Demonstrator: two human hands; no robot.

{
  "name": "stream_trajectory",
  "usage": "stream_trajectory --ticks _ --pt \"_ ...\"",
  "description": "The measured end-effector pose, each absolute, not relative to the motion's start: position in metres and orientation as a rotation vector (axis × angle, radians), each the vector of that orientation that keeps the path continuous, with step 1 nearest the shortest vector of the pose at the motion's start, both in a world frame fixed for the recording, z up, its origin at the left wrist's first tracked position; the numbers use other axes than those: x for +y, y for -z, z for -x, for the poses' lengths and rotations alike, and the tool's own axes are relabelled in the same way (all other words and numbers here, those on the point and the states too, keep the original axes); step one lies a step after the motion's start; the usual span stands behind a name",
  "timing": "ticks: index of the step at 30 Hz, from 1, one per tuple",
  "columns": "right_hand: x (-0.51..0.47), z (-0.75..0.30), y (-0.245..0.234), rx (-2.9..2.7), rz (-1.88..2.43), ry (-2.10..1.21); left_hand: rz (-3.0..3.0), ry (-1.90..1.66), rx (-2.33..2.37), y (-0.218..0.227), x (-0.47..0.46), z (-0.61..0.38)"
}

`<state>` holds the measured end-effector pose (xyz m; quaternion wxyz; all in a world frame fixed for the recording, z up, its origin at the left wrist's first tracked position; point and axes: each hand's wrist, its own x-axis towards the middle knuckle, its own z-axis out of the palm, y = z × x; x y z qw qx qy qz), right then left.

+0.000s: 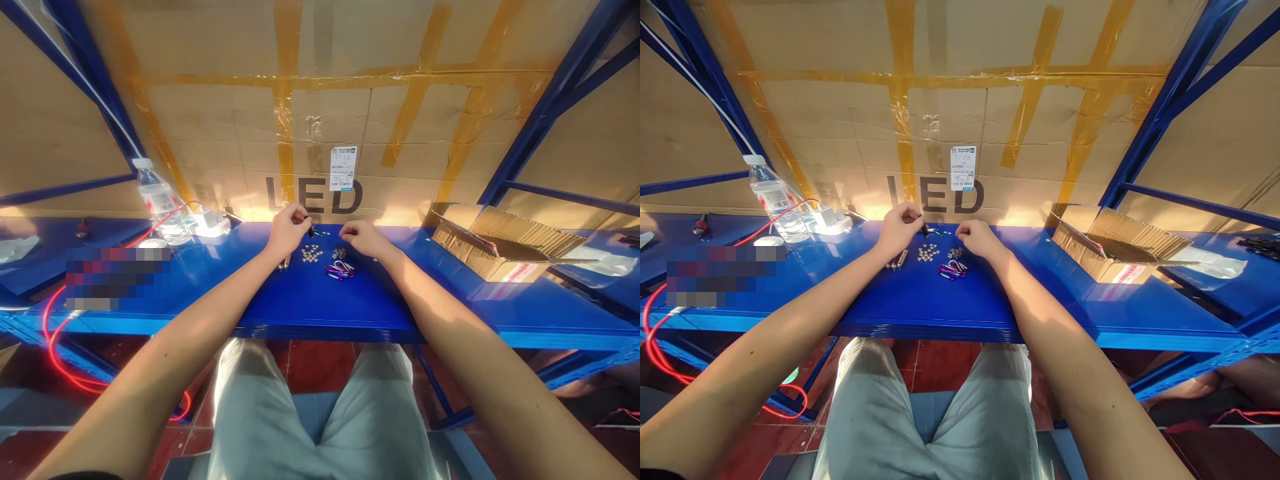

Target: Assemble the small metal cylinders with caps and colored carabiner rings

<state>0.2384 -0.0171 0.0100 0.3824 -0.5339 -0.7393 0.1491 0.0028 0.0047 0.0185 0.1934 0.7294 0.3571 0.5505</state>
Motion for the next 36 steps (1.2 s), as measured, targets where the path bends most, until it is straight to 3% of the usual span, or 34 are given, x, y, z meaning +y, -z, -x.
stream_trajectory --ticks 6,12,21,36 --pt "-0.015 -0.246 -0.006 -2.006 1.545 -0.374 -1.680 -1.511 0.883 -0.020 0.012 -0.001" --pt "-0.013 -0.247 -0.002 -2.013 1.574 -0.378 -1.692 -1.525 0.828 -0.019 0.015 -0.002" --pt "-0.020 -0.230 -0.013 -1.700 1.186 -0.560 -2.395 -1.295 0.805 -0.014 0.000 -0.001" --pt "-0.033 -0.210 -0.016 -1.704 0.999 -0.654 -2.526 -1.121 0.937 -0.015 -0.004 -0.006"
